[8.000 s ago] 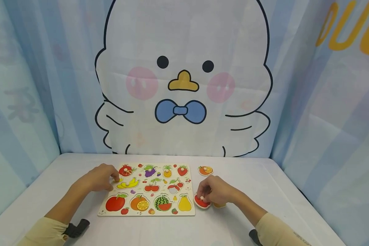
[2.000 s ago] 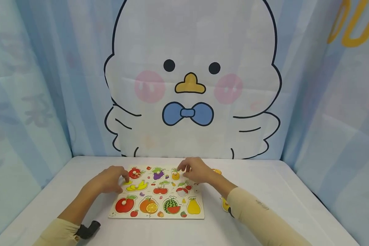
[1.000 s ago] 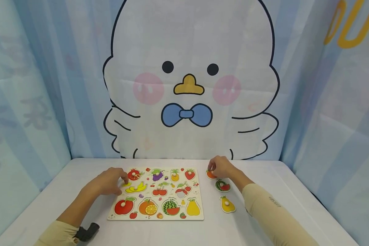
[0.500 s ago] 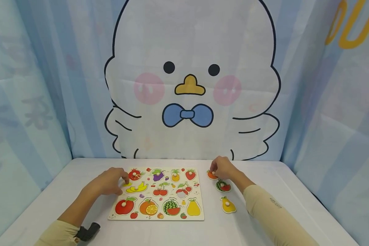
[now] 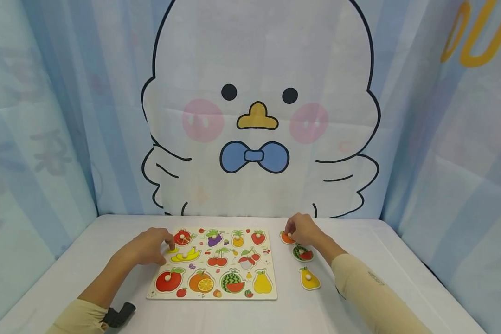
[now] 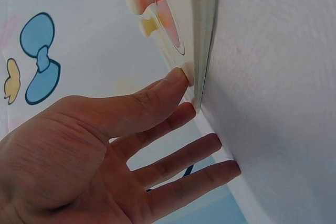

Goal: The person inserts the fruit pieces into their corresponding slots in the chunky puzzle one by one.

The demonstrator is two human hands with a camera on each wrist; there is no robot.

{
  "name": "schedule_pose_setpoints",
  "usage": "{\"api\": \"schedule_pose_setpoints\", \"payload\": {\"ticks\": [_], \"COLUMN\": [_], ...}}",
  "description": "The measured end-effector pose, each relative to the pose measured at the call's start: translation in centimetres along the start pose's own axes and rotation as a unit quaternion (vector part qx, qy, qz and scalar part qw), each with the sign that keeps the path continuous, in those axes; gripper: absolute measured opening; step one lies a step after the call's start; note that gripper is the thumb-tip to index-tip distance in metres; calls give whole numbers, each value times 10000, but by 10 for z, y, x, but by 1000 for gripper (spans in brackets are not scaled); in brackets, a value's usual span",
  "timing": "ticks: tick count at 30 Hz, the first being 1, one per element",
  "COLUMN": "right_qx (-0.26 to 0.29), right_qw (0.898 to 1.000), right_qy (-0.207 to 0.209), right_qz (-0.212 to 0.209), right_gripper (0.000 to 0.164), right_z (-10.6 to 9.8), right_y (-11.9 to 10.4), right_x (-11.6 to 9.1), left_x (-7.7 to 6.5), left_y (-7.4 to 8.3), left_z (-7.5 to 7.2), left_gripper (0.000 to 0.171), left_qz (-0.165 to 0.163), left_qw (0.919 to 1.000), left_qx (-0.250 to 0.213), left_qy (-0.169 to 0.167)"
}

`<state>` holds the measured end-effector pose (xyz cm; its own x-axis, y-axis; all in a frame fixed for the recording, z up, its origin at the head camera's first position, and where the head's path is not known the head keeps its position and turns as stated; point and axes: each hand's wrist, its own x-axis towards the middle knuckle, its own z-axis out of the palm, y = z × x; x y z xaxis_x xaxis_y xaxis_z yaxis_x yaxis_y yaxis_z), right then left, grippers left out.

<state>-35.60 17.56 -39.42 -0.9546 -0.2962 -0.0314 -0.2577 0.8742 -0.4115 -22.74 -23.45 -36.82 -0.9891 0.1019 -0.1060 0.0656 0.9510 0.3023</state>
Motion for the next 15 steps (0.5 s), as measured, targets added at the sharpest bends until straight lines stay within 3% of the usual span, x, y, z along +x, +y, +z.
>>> {"api": "schedule_pose_setpoints", "payload": {"ticks": [15], "right_qx": [365], "right_qw": [9987], "right_qy": [310], "right_qz": [-195], "right_gripper": [14], "right_z": [2], "right_y": [-2], "right_x": [-4], "left_x": [1], "left_y": [-1], "left_z": [3], "left_gripper": [30], "left_qz": [-70], "left_qw": [10000], "left_qx": [12], "left_qy": [-5]}}
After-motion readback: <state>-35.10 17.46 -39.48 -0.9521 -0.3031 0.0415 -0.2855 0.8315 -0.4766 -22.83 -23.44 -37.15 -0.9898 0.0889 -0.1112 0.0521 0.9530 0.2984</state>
